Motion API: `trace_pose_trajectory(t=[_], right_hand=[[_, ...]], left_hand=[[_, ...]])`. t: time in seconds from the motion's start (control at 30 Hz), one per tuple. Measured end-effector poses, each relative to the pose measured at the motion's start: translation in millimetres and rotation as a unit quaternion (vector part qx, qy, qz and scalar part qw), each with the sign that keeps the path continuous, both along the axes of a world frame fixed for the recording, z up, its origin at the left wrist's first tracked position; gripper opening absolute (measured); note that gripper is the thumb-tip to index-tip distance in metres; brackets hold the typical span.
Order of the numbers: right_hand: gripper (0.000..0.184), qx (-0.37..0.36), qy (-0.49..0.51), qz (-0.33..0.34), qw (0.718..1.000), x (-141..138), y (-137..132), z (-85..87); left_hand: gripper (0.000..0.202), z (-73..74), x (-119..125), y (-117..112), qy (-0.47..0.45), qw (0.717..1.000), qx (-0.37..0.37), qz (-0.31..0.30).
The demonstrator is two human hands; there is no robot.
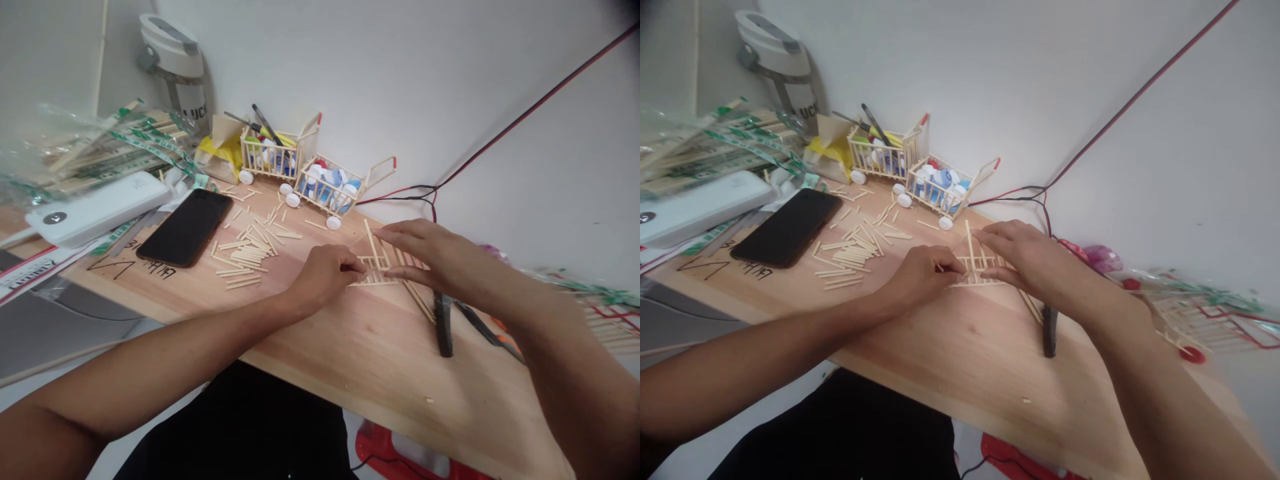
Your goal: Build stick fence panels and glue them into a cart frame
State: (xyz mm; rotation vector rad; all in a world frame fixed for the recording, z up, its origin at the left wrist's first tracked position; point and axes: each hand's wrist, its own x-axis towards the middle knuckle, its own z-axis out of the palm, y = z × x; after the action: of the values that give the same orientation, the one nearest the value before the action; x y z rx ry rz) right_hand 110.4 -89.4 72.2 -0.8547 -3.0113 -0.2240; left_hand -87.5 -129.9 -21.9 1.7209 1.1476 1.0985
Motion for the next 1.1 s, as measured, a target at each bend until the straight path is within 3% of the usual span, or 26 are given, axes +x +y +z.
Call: trace_pose_trajectory(t=[1.1], right_hand=[[0.055, -0.010, 0.002, -0.005, 1.000, 1.3, 0.5, -0.8]], left_hand=[[0.013, 1.6, -0.7, -0.9, 0.007, 1.000, 0.002, 0.000]])
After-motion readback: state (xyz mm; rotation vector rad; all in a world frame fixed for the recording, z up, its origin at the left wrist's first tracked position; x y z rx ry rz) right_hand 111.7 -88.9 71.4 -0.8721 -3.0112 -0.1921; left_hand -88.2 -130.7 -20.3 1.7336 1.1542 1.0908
